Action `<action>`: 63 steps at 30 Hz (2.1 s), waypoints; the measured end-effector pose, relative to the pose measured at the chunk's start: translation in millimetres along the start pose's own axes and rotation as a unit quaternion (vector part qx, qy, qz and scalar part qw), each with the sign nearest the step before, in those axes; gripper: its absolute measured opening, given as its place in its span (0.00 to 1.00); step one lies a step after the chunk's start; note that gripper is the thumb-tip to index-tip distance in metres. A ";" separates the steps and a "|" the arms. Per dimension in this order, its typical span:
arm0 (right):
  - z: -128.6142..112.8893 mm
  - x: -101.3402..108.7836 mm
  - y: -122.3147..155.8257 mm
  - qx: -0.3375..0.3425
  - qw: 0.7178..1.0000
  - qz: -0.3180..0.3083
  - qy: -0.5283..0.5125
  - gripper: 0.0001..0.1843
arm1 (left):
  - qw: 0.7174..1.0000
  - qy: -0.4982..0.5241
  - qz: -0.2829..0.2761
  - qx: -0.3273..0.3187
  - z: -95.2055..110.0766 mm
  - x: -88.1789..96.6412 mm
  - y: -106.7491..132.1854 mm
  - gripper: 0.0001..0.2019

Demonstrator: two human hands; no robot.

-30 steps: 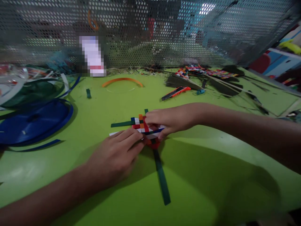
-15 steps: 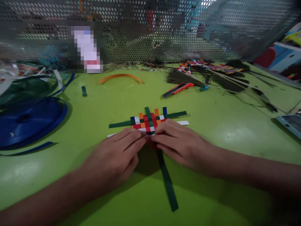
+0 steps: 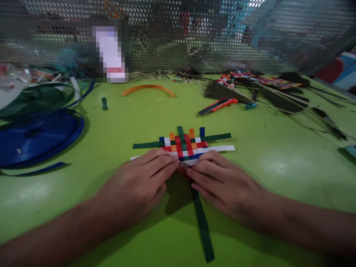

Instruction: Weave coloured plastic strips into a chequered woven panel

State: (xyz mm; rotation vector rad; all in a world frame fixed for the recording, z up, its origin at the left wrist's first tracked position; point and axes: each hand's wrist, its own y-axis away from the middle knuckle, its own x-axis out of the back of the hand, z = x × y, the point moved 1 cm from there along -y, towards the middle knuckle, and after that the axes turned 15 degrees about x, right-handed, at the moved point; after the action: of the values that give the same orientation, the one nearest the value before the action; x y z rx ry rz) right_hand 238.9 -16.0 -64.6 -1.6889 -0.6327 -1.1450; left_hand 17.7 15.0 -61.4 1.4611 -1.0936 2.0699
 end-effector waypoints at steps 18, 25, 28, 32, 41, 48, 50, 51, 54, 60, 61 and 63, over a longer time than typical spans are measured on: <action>5.9 -5.8 -4.8 -0.008 1.000 0.027 0.006 0.13 | 0.997 0.067 -0.039 0.002 -19.6 3.9 -11.6 0.15; 5.3 -6.9 -4.2 0.011 0.999 0.048 0.017 0.12 | 0.995 -0.055 -0.063 -0.049 -14.0 8.3 -17.5 0.15; 3.7 -7.2 -4.6 0.002 0.999 0.045 0.028 0.12 | 0.992 -0.088 -0.072 -0.049 -9.8 8.0 -16.0 0.15; 1.5 -9.2 -2.5 -0.001 0.998 0.045 0.053 0.12 | 0.989 -0.114 -0.087 -0.040 -5.9 8.1 -11.7 0.16; -3.5 -3.5 2.5 0.000 0.997 0.028 0.067 0.15 | 0.989 -0.131 -0.067 -0.026 -7.1 2.7 -6.0 0.17; 32.5 16.7 6.9 -0.060 0.994 0.092 -0.015 0.13 | 0.990 -0.117 -0.071 -0.039 -10.5 16.1 -17.9 0.13; 42.2 16.8 5.8 -0.075 0.994 0.065 -0.053 0.12 | 0.989 -0.127 -0.064 -0.042 -5.6 22.4 -22.4 0.14; 45.2 16.2 5.0 -0.081 0.993 0.050 -0.073 0.12 | 0.988 -0.134 -0.062 -0.042 -1.4 24.5 -24.0 0.14; 46.4 14.5 2.4 -0.093 0.987 0.025 -0.128 0.13 | 0.987 -0.146 -0.051 -0.041 17.3 23.8 -24.7 0.12; 37.1 13.8 1.2 -0.048 0.993 -0.003 -0.112 0.14 | 0.990 -0.134 -0.040 -0.002 44.7 3.2 -17.5 0.11; 37.3 13.6 1.9 -0.036 0.996 -0.014 -0.086 0.14 | 0.991 -0.129 -0.040 0.002 45.4 0.5 -16.7 0.11; 39.5 13.4 3.6 -0.016 0.998 -0.023 -0.053 0.14 | 0.992 -0.117 -0.035 0.007 44.9 -2.9 -15.7 0.10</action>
State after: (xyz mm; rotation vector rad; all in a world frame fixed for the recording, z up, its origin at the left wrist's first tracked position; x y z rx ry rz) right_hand 263.4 17.2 -57.8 -1.7796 -0.7260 -1.1087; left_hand 57.4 -9.3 -51.1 1.7588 -1.0962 1.8980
